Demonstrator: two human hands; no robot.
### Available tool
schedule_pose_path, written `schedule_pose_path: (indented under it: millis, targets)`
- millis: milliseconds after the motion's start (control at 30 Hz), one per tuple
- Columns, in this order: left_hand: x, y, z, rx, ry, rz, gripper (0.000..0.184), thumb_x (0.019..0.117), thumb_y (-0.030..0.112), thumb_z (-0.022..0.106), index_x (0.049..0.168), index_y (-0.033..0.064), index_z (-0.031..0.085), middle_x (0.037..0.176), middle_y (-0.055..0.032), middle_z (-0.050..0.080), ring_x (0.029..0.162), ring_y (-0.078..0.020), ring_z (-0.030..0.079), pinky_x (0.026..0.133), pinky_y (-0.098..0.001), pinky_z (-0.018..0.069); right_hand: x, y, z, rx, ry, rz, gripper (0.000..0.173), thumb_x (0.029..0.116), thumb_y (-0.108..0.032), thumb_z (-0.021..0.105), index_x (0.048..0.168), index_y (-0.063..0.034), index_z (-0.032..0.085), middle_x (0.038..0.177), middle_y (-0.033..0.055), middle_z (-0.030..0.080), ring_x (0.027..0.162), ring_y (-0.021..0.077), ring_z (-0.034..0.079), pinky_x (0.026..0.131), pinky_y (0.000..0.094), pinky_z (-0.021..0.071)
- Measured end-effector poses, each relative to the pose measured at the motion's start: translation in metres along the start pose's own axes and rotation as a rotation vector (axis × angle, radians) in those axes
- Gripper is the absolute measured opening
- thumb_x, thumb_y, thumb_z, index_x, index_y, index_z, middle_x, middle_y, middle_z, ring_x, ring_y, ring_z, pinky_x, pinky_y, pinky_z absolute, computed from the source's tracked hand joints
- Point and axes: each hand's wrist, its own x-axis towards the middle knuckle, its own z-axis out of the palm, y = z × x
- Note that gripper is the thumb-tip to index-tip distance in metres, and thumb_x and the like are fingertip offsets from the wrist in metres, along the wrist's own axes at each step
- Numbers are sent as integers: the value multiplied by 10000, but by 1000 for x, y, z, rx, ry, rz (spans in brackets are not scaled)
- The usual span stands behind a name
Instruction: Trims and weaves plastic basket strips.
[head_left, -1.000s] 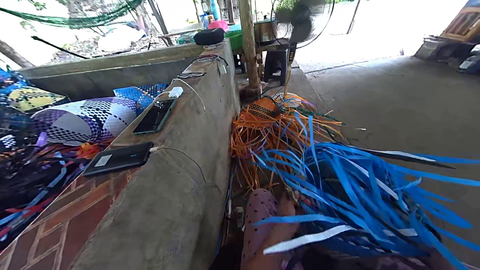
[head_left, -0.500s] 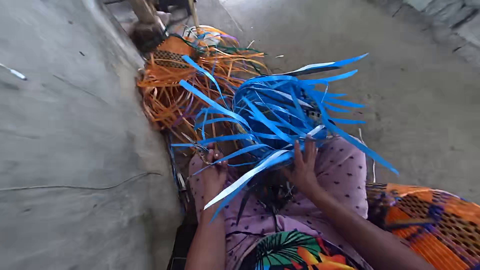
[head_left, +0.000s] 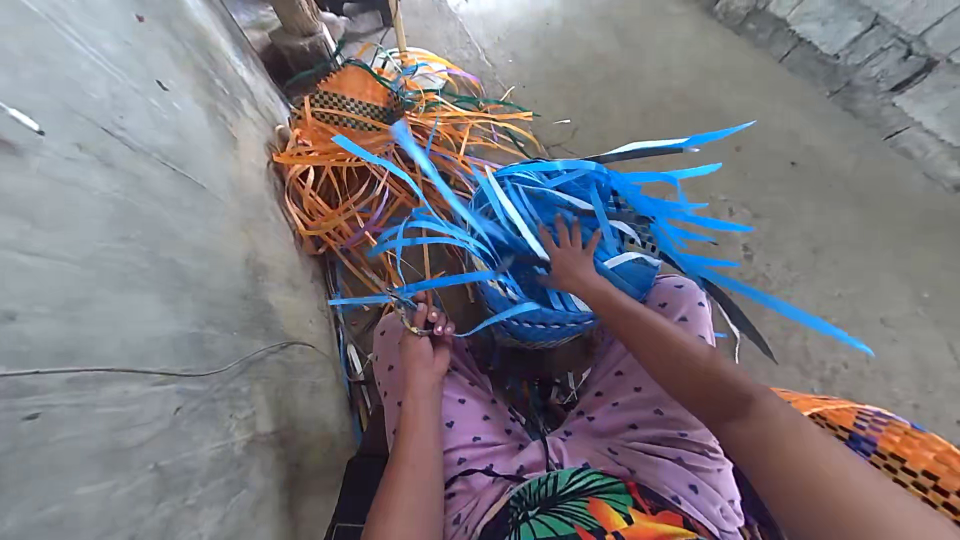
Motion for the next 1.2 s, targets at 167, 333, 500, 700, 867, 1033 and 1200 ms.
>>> schedule_pose_path:
  millis: [167,333,500,700,867,1033,1200]
  targets:
    - [-3,1,3,8,-7,14,272,1119,158,299,1115,96,564,630,31,553,476,-70,549,474,-222,521,8,26,44,-129,-604,161,605,1004,-220,627,1515,34,425,1576,303,365,1471,507,310,1135,717,267]
    - [-12,8,5,-100,-52,66,300,1118,161,279,1135,102,573,648,29,586,529,-93,610,550,-260,580,8,27,59,-98,-775,222,552,1048,-324,550,1473,21,486,1490,290,487,1397,468,448,1121,677,326]
    - [-27,17,19,-203,-278,226,278,1112,204,323,1139,149,594,711,22,665,637,-129,690,668,-309,625,24,-6,6,28,-449,-71,619,1084,-373,469,1574,-13,352,1565,292,385,1449,476,369,1142,688,287]
    - [-60,26,63,22,-366,355,156,1074,111,395,1197,115,491,755,14,668,681,-135,694,705,-310,620,-19,-60,-68,150,-91,-288,523,1055,-254,538,1513,-10,470,1526,237,469,1447,445,379,1214,643,181]
    - [-75,28,97,251,-395,445,184,1029,-7,410,1211,12,407,785,-15,648,708,-143,694,731,-308,619,-73,-99,-94,486,100,-600,372,996,-212,604,1303,-19,685,1344,188,640,1291,347,560,1098,482,441]
    - [-87,33,119,601,-412,647,335,981,-31,526,1294,-51,409,954,-12,684,879,-54,688,808,-225,584,-91,-110,-96,790,-95,-639,488,977,-115,606,1436,37,537,1266,181,677,1084,149,678,958,291,544]
    - [-88,40,121,943,-500,819,326,982,47,569,1299,-23,537,1163,-56,715,971,-56,696,814,-249,587,-97,-100,-119,762,58,-443,237,1025,-81,537,1149,53,688,951,128,733,867,151,710,841,341,585]
